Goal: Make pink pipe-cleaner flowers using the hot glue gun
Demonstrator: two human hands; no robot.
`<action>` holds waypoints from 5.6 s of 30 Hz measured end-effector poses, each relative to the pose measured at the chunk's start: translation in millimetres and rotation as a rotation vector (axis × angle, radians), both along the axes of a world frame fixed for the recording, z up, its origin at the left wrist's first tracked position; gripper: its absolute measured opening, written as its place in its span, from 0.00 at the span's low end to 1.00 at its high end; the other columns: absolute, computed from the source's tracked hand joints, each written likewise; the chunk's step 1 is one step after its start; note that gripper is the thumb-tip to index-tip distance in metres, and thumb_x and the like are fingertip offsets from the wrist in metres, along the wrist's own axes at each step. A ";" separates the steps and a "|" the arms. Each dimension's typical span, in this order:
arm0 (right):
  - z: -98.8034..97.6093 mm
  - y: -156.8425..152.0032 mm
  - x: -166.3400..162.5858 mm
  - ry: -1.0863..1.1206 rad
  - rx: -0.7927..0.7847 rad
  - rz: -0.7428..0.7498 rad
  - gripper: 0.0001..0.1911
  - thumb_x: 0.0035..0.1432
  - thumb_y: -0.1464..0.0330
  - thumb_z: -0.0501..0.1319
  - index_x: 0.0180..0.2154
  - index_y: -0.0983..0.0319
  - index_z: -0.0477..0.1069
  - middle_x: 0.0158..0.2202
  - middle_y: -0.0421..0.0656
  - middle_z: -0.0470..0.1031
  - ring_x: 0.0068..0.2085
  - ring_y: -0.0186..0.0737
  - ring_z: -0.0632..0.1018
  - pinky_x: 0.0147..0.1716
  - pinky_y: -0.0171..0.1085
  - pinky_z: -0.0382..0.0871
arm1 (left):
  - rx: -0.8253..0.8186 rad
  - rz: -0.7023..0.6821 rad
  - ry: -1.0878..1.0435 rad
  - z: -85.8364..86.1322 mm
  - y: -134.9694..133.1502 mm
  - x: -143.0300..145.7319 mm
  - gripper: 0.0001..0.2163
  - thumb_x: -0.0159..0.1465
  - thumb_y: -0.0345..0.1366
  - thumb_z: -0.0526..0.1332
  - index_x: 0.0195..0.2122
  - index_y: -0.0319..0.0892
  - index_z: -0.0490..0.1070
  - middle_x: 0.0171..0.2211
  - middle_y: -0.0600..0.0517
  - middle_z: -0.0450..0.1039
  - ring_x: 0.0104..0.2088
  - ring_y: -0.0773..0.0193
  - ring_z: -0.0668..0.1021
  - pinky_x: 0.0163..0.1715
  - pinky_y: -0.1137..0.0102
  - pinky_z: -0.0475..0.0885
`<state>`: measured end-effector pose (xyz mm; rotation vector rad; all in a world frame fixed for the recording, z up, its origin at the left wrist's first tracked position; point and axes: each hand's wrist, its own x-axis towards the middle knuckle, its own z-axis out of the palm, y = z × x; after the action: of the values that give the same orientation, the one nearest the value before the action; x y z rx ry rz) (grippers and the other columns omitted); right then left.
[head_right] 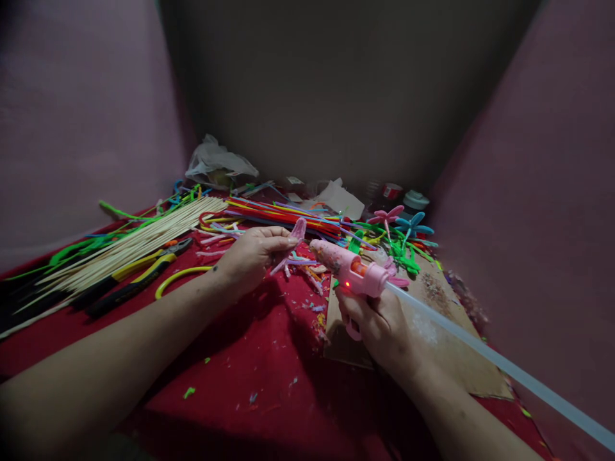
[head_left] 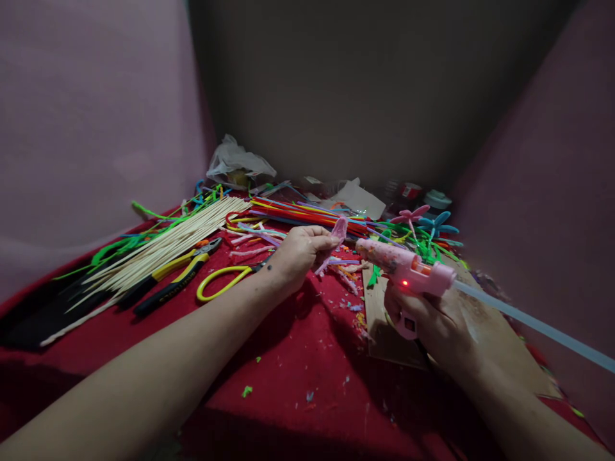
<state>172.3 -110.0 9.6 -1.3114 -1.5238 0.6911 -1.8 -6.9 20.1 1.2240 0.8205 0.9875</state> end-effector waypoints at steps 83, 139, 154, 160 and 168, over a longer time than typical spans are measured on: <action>-6.3 -3.2 0.7 -0.063 -0.095 0.030 0.17 0.54 0.58 0.55 0.18 0.59 0.62 0.17 0.39 0.60 0.19 0.33 0.62 0.15 0.34 0.58 | 0.006 0.026 -0.014 1.9 -2.9 0.5 0.11 0.57 0.25 0.56 0.18 0.37 0.63 0.13 0.58 0.58 0.13 0.75 0.58 0.16 0.75 0.51; -16.3 -2.7 7.6 0.035 -0.037 -0.027 0.12 0.55 0.60 0.56 0.27 0.61 0.67 0.21 0.41 0.66 0.22 0.36 0.67 0.18 0.35 0.60 | -0.014 0.005 -0.017 1.3 -3.5 1.4 0.09 0.56 0.26 0.56 0.19 0.38 0.65 0.15 0.57 0.61 0.14 0.75 0.60 0.17 0.74 0.51; -16.2 -2.2 7.7 0.003 -0.052 -0.014 0.11 0.55 0.62 0.56 0.24 0.60 0.66 0.20 0.41 0.66 0.21 0.35 0.66 0.16 0.35 0.59 | -0.022 -0.006 -0.017 0.9 -3.0 1.1 0.09 0.56 0.25 0.56 0.19 0.38 0.64 0.14 0.57 0.60 0.13 0.75 0.60 0.17 0.74 0.50; -15.3 -1.5 4.9 -0.035 0.004 -0.048 0.14 0.54 0.62 0.57 0.20 0.60 0.63 0.17 0.39 0.63 0.18 0.34 0.64 0.14 0.33 0.57 | -0.022 0.002 -0.017 1.1 -3.1 1.0 0.08 0.55 0.27 0.58 0.19 0.38 0.63 0.14 0.57 0.61 0.13 0.75 0.59 0.17 0.75 0.50; -14.8 -1.7 5.9 -0.053 0.026 0.008 0.14 0.55 0.61 0.56 0.20 0.60 0.65 0.17 0.39 0.63 0.17 0.33 0.64 0.14 0.34 0.56 | -0.015 0.002 -0.018 -1.1 -1.5 1.4 0.08 0.55 0.26 0.57 0.20 0.38 0.64 0.14 0.57 0.61 0.14 0.74 0.60 0.17 0.74 0.51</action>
<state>178.2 -111.7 -5.1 -1.3138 -1.5769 0.6441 -0.4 -8.4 19.1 1.1999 0.8142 0.9914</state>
